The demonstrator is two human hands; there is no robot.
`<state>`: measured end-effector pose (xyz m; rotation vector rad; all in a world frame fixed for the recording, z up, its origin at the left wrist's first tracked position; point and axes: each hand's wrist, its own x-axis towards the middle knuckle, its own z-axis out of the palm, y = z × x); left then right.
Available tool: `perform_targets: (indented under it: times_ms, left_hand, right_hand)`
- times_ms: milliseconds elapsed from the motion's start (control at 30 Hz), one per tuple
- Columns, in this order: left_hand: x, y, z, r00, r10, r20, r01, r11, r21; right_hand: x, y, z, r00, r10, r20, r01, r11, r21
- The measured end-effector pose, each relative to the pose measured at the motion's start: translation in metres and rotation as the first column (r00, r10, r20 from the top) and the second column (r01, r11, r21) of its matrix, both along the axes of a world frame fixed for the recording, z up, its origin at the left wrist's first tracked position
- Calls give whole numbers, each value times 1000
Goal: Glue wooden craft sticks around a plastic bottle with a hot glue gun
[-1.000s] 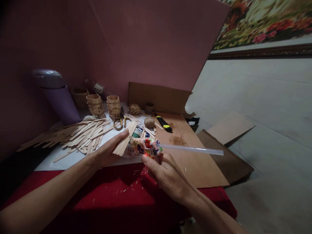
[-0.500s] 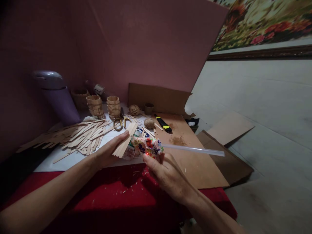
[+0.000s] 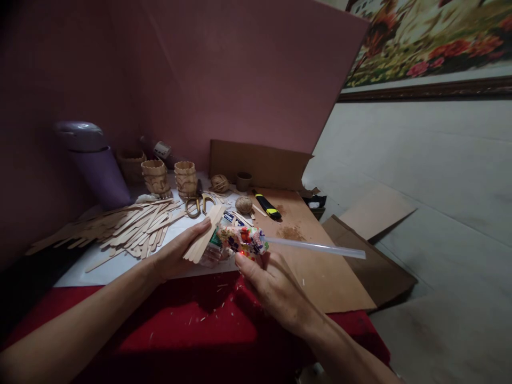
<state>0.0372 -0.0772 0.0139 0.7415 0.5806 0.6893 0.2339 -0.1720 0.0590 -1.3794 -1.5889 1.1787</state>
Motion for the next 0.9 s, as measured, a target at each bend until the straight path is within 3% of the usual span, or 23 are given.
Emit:
perform_targets:
  times_ms: [900]
  left_hand:
    - [0, 1, -3, 1000, 11, -15, -11, 1000, 7]
  right_hand:
    - [0, 2, -1, 999, -37, 16, 35, 995, 92]
